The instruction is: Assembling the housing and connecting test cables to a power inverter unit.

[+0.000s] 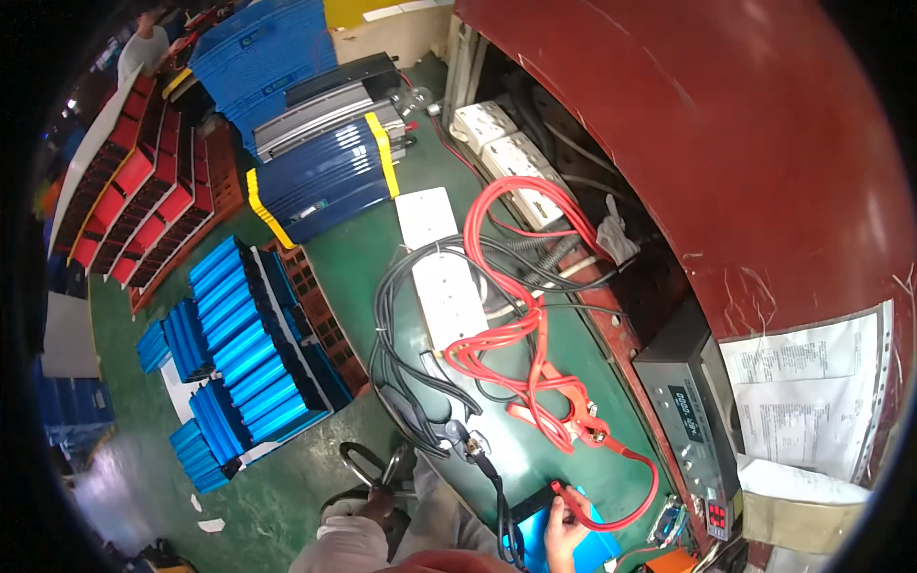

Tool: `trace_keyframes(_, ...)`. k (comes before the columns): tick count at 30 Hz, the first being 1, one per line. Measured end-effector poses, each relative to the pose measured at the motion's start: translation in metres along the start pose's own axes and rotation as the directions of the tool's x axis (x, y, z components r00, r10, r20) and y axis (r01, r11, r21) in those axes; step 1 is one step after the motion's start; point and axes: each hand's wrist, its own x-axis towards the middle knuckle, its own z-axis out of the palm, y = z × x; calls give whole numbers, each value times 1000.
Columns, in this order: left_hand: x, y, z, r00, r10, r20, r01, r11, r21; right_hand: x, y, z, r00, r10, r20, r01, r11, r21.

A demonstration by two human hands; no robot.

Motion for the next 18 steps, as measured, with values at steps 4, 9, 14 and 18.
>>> trace_keyframes(4, 32, 12, -37, 872, 363, 328, -470, 806, 359, 1, 6, 0, 999, 10, 36, -11, 1000, 22)
trace_keyframes(9, 62, 29, -70, 717, 611, 336, -693, 677, 248, -15, 4, -6, 996, 81, 35, -82, 997, 9)
trace_keyframes(14, 103, -24, -76, 238, 886, 398, -967, 254, 13, -13, -21, -20, 981, 6, 194, 33, 980, -197)
trace_keyframes(18, 85, -83, -92, 152, 829, 538, -975, 216, -57, -35, -26, -30, 982, -101, 163, 111, 992, -58)
